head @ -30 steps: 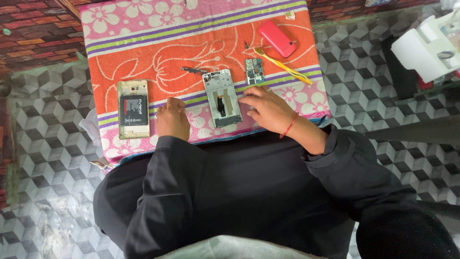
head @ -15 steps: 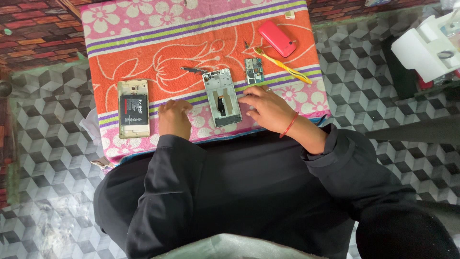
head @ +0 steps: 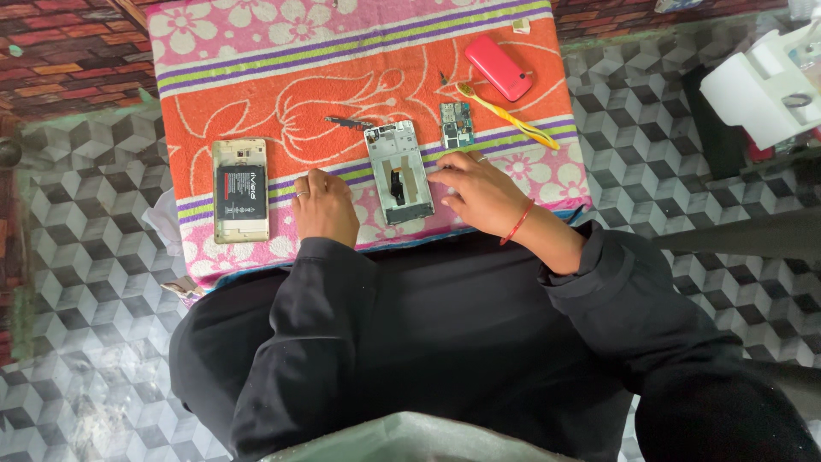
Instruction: The person cleans a disassembled phone motherboard with a toothbrush, brushing its surface repeatedly while holding it steady on a towel-covered board. They then position the cleaned motherboard into the phone's middle frame and press it into place, working beside the phone's battery cover and small tools.
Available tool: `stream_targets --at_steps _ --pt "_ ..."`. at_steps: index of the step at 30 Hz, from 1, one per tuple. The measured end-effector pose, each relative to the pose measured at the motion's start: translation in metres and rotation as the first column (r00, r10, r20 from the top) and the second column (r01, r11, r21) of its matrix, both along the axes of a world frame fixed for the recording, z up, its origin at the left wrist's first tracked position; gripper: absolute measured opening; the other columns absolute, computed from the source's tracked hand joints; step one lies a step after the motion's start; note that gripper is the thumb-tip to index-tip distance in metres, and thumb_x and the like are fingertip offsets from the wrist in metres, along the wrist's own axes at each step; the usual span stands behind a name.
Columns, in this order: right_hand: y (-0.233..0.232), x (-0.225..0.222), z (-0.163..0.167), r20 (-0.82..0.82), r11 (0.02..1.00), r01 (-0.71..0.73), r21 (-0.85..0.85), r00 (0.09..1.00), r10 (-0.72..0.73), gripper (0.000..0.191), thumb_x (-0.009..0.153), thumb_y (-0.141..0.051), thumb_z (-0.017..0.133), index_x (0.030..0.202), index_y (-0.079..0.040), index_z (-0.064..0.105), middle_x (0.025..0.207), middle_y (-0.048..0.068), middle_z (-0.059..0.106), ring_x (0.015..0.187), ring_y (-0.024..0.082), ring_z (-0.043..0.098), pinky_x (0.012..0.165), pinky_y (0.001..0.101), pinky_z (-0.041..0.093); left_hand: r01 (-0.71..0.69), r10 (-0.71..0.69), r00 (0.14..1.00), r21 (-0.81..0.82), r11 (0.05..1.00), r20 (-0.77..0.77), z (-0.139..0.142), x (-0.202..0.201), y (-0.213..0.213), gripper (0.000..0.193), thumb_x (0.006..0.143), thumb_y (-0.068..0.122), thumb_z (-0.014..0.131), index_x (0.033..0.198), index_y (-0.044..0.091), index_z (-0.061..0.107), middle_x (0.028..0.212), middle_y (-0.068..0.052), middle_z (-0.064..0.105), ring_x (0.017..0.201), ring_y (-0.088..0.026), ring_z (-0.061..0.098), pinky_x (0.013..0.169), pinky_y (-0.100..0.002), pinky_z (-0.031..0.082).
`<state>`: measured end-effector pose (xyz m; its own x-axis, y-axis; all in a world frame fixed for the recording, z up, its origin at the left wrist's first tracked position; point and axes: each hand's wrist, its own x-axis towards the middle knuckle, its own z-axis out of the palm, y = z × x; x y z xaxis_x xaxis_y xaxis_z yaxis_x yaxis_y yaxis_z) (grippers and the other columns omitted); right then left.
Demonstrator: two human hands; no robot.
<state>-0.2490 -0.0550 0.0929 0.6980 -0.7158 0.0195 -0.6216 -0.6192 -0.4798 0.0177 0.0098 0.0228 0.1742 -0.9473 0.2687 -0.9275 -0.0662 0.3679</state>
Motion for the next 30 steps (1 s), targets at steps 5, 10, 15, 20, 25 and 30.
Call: stream_targets --at_steps 5,10,15,20,25,30 --pt "0.000 -0.001 0.001 0.027 1.000 -0.020 -0.014 0.999 0.021 0.042 0.083 -0.007 0.074 0.124 -0.009 0.069 0.128 0.009 0.058 0.121 0.033 0.056 0.100 0.0427 0.048 -0.012 0.016 0.997 0.050 0.999 -0.075 -0.006 0.015 0.002 0.010 0.091 0.008 0.071 0.100 0.004 0.072 0.121 -0.018 0.053 0.115 -0.042 0.049 0.093 -0.052 0.046" --pt "-0.002 -0.002 0.002 0.013 1.000 -0.028 -0.010 1.000 0.028 0.041 0.083 -0.008 0.073 0.123 -0.009 0.068 0.127 0.009 0.058 0.121 0.033 0.055 0.100 0.0430 0.047 -0.014 0.016 0.994 0.017 1.000 -0.106 -0.007 0.025 0.004 0.014 0.085 0.006 0.072 0.098 0.007 0.073 0.120 -0.016 0.055 0.115 -0.043 0.049 0.092 -0.052 0.046" --pt "-0.002 -0.001 0.004 0.004 0.999 -0.028 -0.017 1.000 0.028 0.040 0.084 -0.009 0.073 0.124 -0.009 0.068 0.127 0.009 0.057 0.122 0.033 0.054 0.100 0.0433 0.047 -0.015 0.016 0.991 0.009 1.000 -0.131 -0.009 0.026 0.003 0.012 0.085 0.004 0.070 0.096 0.010 0.074 0.119 -0.015 0.057 0.116 -0.043 0.050 0.093 -0.053 0.046" --pt "-0.003 -0.002 0.005 0.001 1.000 -0.024 -0.014 1.000 0.024 0.040 0.084 -0.010 0.073 0.123 -0.009 0.068 0.127 0.009 0.057 0.121 0.033 0.055 0.100 0.0436 0.047 -0.019 0.017 0.990 -0.014 1.000 -0.140 -0.005 0.026 0.002 0.011 0.087 0.006 0.072 0.097 0.010 0.074 0.119 -0.016 0.058 0.115 -0.044 0.051 0.094 -0.053 0.045" --pt "-0.002 -0.002 0.001 0.001 0.999 -0.023 -0.030 1.000 0.023 0.037 0.084 -0.010 0.073 0.120 -0.009 0.069 0.127 0.010 0.058 0.121 0.033 0.055 0.100 0.0435 0.047 0.077 -0.082 0.982 -0.035 0.996 -0.172 0.014 0.013 0.009 0.021 0.082 0.011 0.080 0.102 0.013 0.072 0.123 -0.013 0.058 0.121 -0.042 0.050 0.097 -0.053 0.046" --pt "-0.002 -0.001 0.004 -0.002 0.998 -0.024 -0.055 1.000 0.024 0.037 0.083 -0.008 0.071 0.120 -0.009 0.069 0.127 0.010 0.059 0.121 0.033 0.056 0.100 0.0430 0.049 0.310 -0.296 0.927 0.024 0.951 -0.232 0.030 -0.022 0.021 0.039 0.067 0.019 0.091 0.100 0.016 0.070 0.148 -0.018 0.043 0.142 -0.048 0.028 0.104 -0.067 0.033"
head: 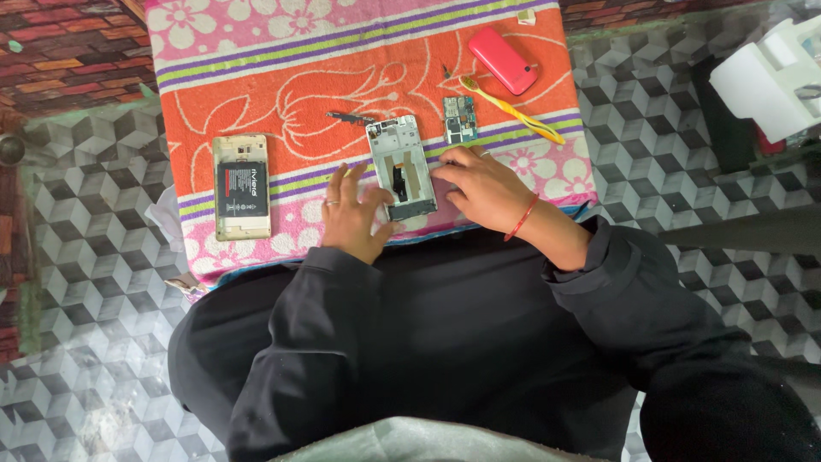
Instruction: The person cleans a disassembled phone motherboard with a toothbrush, brushing its surface repeatedly while holding it steady on a towel-covered board. They then position the cleaned motherboard into the phone's middle frame and press it into place, working beside the phone's battery cover and small tools.
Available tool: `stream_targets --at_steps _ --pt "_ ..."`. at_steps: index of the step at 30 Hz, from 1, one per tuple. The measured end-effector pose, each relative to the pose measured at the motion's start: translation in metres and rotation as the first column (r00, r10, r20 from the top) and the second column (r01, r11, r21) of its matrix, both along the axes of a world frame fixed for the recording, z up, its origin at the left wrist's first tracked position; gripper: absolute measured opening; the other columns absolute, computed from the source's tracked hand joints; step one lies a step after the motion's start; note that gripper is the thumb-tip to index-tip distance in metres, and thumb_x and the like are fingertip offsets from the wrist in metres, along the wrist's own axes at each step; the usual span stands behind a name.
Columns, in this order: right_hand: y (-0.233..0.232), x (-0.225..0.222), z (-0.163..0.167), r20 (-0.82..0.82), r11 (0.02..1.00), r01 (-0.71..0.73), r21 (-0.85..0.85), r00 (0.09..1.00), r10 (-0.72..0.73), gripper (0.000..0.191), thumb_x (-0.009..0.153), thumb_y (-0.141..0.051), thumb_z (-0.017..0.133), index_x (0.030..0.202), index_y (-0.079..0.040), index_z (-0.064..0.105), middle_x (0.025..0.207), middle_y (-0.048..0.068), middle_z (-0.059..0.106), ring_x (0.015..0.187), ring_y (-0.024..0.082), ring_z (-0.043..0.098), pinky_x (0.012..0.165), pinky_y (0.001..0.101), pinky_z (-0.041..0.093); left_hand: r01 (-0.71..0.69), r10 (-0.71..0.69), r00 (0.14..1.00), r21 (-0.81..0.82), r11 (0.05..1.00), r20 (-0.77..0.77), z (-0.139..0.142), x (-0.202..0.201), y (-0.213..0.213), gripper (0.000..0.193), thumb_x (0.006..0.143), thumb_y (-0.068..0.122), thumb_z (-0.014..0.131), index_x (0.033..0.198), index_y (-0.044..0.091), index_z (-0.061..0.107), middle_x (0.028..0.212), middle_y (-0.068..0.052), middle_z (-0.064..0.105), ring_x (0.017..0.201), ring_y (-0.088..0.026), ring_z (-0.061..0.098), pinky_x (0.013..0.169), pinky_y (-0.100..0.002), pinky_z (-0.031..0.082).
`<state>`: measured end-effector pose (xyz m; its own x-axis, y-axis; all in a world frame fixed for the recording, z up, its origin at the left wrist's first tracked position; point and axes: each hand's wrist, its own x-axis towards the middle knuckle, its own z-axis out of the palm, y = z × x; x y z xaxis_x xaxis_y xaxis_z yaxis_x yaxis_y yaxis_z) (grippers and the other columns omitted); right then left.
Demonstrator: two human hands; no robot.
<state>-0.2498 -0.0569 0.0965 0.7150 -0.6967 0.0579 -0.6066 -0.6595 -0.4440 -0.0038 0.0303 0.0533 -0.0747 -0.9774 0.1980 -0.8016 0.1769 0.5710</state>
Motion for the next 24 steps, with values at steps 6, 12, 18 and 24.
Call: stream_targets --at_steps 6,12,18,24 --pt "0.004 0.006 0.010 0.017 0.997 0.034 0.063 0.999 -0.035 0.050 0.080 -0.010 0.073 0.129 -0.010 0.066 0.127 0.009 0.058 0.119 0.034 0.056 0.096 0.0447 0.049 -0.026 0.026 1.000 0.060 0.998 -0.004 -0.001 -0.016 0.001 0.046 0.065 0.019 0.091 0.104 0.016 0.066 0.159 -0.016 0.032 0.153 -0.045 0.015 0.113 -0.070 0.026" --pt "0.010 0.010 0.010 -0.011 0.996 -0.019 -0.090 1.000 0.018 0.032 0.076 -0.015 0.079 0.108 -0.017 0.072 0.135 0.009 0.054 0.121 0.035 0.055 0.092 0.0488 0.049 -0.043 0.042 0.999 0.040 0.998 0.008 -0.011 -0.020 0.001 0.044 0.068 0.016 0.090 0.104 0.017 0.065 0.158 -0.015 0.036 0.154 -0.043 0.019 0.114 -0.068 0.026" --pt "0.011 0.011 0.001 0.054 0.995 -0.080 -0.066 0.995 0.083 0.021 0.076 -0.015 0.078 0.095 -0.012 0.069 0.140 0.007 0.054 0.123 0.034 0.056 0.092 0.0484 0.049 -0.027 0.026 0.999 0.030 0.999 0.018 -0.015 -0.021 0.002 0.042 0.069 0.015 0.088 0.104 0.013 0.064 0.156 -0.017 0.038 0.153 -0.043 0.021 0.115 -0.066 0.025" --pt "0.011 0.012 -0.004 0.027 0.996 -0.089 -0.027 0.996 0.090 0.019 0.081 -0.014 0.076 0.097 -0.008 0.069 0.142 0.010 0.054 0.110 0.034 0.063 0.090 0.0473 0.052 0.001 -0.001 1.000 0.009 1.000 0.004 -0.018 -0.019 0.001 0.040 0.072 0.016 0.087 0.105 0.014 0.065 0.156 -0.017 0.038 0.153 -0.042 0.021 0.115 -0.064 0.025"
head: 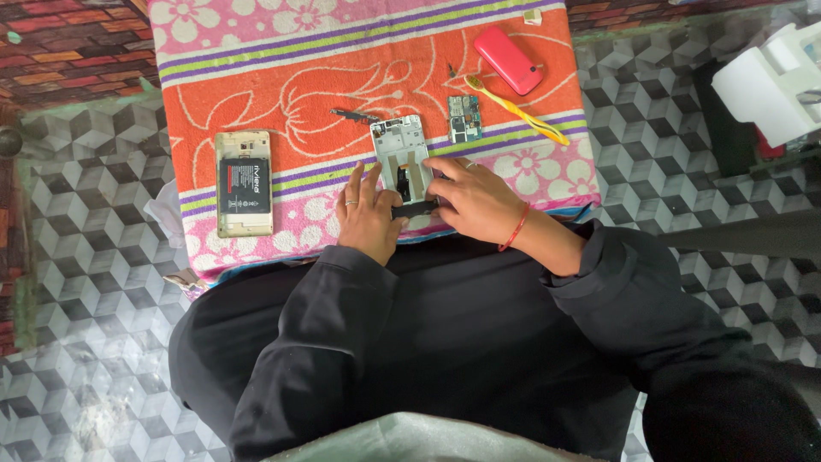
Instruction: The person cleans a disassembled phone motherboard with a toothbrush, brushing its surface repeatedly while holding it steady on a towel-covered board. They then position the cleaned motherboard into the phone's middle frame and press it into place, working beside the phone's battery cover and small tools.
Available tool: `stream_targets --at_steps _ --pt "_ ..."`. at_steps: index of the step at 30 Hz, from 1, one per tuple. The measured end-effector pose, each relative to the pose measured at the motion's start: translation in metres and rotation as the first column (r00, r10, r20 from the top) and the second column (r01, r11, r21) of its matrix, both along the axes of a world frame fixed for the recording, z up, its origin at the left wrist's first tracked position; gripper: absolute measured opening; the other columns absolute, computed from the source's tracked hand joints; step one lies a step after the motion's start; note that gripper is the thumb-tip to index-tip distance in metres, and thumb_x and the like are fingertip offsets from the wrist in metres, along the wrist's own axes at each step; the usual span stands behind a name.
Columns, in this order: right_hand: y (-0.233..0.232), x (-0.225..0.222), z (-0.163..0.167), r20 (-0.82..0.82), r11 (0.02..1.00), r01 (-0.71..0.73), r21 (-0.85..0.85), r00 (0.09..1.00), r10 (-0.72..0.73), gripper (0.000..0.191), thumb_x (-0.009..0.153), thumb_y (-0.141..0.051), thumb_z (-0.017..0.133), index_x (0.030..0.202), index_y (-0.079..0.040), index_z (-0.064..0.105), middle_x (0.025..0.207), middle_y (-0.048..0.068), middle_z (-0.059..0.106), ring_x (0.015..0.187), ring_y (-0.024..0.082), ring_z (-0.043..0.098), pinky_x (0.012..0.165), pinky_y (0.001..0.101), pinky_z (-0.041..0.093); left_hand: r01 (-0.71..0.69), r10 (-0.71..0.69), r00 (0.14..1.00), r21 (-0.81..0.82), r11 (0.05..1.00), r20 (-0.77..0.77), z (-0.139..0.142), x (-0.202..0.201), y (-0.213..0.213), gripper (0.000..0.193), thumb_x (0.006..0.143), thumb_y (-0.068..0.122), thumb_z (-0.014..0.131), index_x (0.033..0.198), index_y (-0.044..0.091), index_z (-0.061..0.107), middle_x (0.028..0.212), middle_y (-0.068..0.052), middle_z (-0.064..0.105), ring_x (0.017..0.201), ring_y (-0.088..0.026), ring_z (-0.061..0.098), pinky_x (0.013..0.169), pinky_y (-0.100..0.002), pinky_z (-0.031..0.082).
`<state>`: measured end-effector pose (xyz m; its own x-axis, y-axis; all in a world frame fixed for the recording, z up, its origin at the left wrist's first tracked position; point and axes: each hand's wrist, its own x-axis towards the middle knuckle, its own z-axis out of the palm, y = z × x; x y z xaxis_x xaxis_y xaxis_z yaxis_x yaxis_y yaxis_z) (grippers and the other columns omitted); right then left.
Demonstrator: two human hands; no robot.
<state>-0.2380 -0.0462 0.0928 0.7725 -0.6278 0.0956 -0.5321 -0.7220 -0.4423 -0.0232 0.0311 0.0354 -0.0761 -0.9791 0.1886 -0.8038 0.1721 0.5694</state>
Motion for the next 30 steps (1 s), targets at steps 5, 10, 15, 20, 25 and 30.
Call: stream_targets --at_steps 5,10,15,20,25,30 --pt "0.001 0.000 0.003 -0.022 1.000 -0.009 -0.010 1.000 0.009 0.020 0.080 -0.015 0.076 0.097 -0.008 0.068 0.141 0.012 0.054 0.109 0.034 0.064 0.088 0.0470 0.052 -0.004 0.004 1.000 0.017 1.000 -0.003 0.001 0.001 0.001 0.041 0.070 0.014 0.087 0.105 0.014 0.064 0.156 -0.017 0.038 0.153 -0.043 0.021 0.115 -0.064 0.024" --pt "-0.002 0.000 0.007 0.002 0.998 0.000 0.055 1.000 0.000 0.035 0.079 -0.014 0.077 0.110 -0.006 0.063 0.140 0.013 0.055 0.113 0.035 0.062 0.092 0.0469 0.051 -0.037 0.038 0.999 0.025 0.999 -0.027 0.000 0.004 -0.001 0.043 0.072 0.011 0.086 0.107 0.014 0.062 0.157 -0.017 0.040 0.154 -0.042 0.022 0.113 -0.065 0.028" --pt "-0.010 -0.007 0.007 0.081 0.993 0.000 0.117 0.997 -0.010 0.045 0.082 -0.007 0.073 0.126 -0.005 0.060 0.136 0.012 0.055 0.124 0.036 0.059 0.101 0.0445 0.050 -0.154 0.157 0.987 -0.100 0.983 0.025 -0.001 0.033 -0.010 0.044 0.074 0.012 0.086 0.111 0.013 0.062 0.158 -0.016 0.041 0.154 -0.043 0.023 0.113 -0.067 0.031" --pt "-0.015 -0.013 0.005 0.042 0.987 0.063 0.147 0.997 -0.070 0.046 0.085 -0.006 0.072 0.129 -0.007 0.061 0.140 0.015 0.053 0.123 0.038 0.057 0.100 0.0441 0.049 -0.361 0.364 0.922 -0.045 0.931 0.131 0.004 0.083 -0.009 0.039 0.081 0.013 0.084 0.115 0.011 0.064 0.158 -0.020 0.039 0.154 -0.046 0.020 0.111 -0.067 0.030" --pt "-0.017 -0.013 0.006 0.054 0.992 0.076 0.100 0.995 -0.082 0.045 0.084 -0.007 0.074 0.128 -0.008 0.063 0.132 0.013 0.055 0.117 0.037 0.059 0.098 0.0441 0.049 -0.483 0.452 0.849 0.056 0.874 0.275 0.000 0.092 -0.006 0.039 0.080 0.017 0.083 0.114 0.006 0.066 0.159 -0.018 0.037 0.155 -0.045 0.015 0.114 -0.067 0.026" --pt "-0.015 -0.012 0.008 -0.028 0.972 0.160 0.174 0.987 -0.157 0.047 0.085 -0.007 0.072 0.130 -0.009 0.061 0.123 0.012 0.054 0.105 0.032 0.062 0.090 0.0426 0.052 -0.516 0.466 0.779 0.009 0.856 0.420 -0.010 0.087 -0.007 0.054 0.079 0.020 0.082 0.124 -0.003 0.064 0.159 -0.018 0.036 0.155 -0.044 0.010 0.114 -0.067 0.022"
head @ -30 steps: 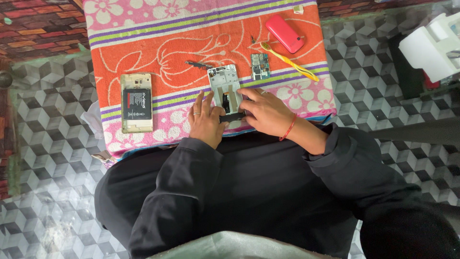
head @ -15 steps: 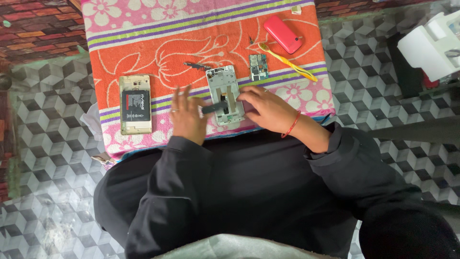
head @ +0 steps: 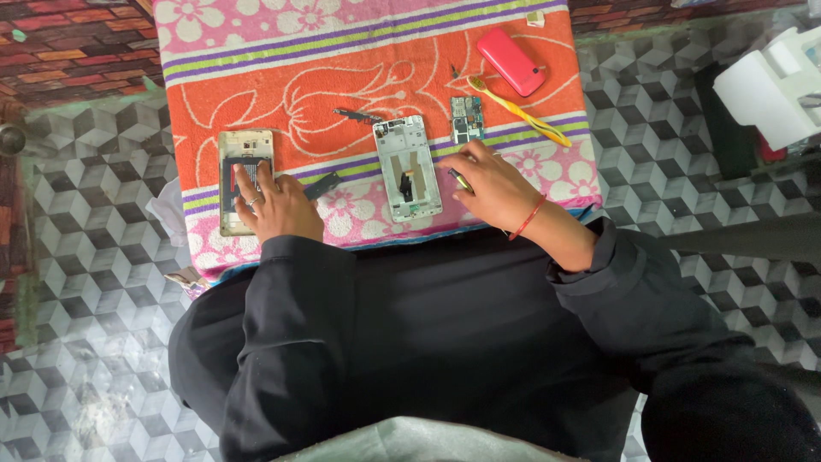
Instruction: The person cleans a disassembled phone motherboard with a toothbrush, brushing its surface repeatedly while holding it steady on a towel-covered board. They then position the cleaned motherboard into the phone's middle frame and press it into place, working beside the phone's battery cover and small tools.
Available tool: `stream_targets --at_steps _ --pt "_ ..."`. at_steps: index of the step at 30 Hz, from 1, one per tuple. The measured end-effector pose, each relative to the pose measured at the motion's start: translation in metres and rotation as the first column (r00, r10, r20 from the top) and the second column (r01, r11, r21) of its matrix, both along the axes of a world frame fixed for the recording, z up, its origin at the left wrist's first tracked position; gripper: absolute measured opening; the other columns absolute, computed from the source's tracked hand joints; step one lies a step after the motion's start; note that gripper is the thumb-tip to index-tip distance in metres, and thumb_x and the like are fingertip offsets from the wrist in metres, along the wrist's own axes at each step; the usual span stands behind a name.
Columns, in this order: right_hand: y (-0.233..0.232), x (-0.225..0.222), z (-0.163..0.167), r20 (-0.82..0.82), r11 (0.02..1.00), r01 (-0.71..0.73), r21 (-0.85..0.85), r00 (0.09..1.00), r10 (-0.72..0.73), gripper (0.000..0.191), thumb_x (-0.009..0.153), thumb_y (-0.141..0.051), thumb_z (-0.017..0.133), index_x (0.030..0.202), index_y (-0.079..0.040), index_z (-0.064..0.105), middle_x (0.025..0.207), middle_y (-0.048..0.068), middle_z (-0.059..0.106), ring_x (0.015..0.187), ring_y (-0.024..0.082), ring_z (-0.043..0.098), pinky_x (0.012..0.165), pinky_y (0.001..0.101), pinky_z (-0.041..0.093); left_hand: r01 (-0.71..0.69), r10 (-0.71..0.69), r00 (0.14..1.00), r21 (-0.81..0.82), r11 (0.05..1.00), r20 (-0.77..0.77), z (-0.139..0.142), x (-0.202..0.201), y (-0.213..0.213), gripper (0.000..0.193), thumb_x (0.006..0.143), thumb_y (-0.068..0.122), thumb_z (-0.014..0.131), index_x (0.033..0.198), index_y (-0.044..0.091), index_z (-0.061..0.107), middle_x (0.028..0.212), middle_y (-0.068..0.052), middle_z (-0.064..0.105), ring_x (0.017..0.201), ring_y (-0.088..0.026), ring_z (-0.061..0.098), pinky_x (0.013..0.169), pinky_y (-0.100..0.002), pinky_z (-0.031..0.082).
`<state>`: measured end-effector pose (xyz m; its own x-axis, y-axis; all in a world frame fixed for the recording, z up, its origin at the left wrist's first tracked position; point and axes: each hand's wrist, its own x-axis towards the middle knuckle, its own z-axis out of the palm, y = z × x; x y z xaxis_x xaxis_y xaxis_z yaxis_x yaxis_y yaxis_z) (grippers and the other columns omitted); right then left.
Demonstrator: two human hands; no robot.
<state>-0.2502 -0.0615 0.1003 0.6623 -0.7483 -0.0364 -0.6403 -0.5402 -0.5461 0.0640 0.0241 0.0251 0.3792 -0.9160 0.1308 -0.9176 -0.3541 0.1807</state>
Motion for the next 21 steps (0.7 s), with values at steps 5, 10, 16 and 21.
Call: stream_targets --at_steps 5,10,16,21 --pt "-0.012 -0.012 0.007 0.050 0.997 0.027 -0.075 0.998 -0.023 0.045 0.088 -0.011 0.076 0.131 -0.010 0.061 0.121 0.015 0.057 0.105 0.034 0.062 0.090 0.0432 0.051 0.012 -0.015 0.998 0.040 0.999 0.063 0.003 -0.003 0.000 0.035 0.086 0.016 0.078 0.117 0.003 0.066 0.164 -0.018 0.034 0.157 -0.044 0.005 0.116 -0.068 0.018" --pt "-0.049 -0.053 0.023 0.110 0.949 0.264 -0.172 0.963 -0.247 0.030 0.091 -0.012 0.074 0.120 -0.012 0.069 0.113 0.012 0.067 0.103 0.031 0.067 0.088 0.0420 0.054 0.085 -0.085 0.988 -0.007 0.996 -0.129 0.018 -0.020 -0.001 0.034 0.083 0.022 0.082 0.112 0.013 0.067 0.163 -0.019 0.032 0.156 -0.044 0.004 0.118 -0.070 0.016" --pt "-0.068 -0.071 0.011 -0.036 0.908 0.339 -0.248 0.933 -0.358 0.030 0.087 -0.014 0.078 0.115 -0.008 0.070 0.105 0.014 0.071 0.098 0.034 0.069 0.081 0.0457 0.054 0.373 -0.391 0.866 -0.119 0.920 -0.312 0.029 -0.047 0.002 0.033 0.077 0.017 0.086 0.103 0.030 0.072 0.167 -0.013 0.029 0.158 -0.044 0.003 0.117 -0.071 0.019" --pt "-0.067 -0.070 0.004 -0.121 0.910 0.405 -0.088 0.903 -0.413 0.025 0.090 -0.015 0.072 0.113 -0.006 0.069 0.103 0.011 0.075 0.096 0.030 0.072 0.080 0.0434 0.054 0.520 -0.500 0.788 -0.046 0.853 -0.360 0.033 -0.055 0.000 0.067 0.070 0.020 0.088 0.129 0.046 0.069 0.173 -0.013 0.011 0.158 -0.043 -0.005 0.118 -0.072 0.015"
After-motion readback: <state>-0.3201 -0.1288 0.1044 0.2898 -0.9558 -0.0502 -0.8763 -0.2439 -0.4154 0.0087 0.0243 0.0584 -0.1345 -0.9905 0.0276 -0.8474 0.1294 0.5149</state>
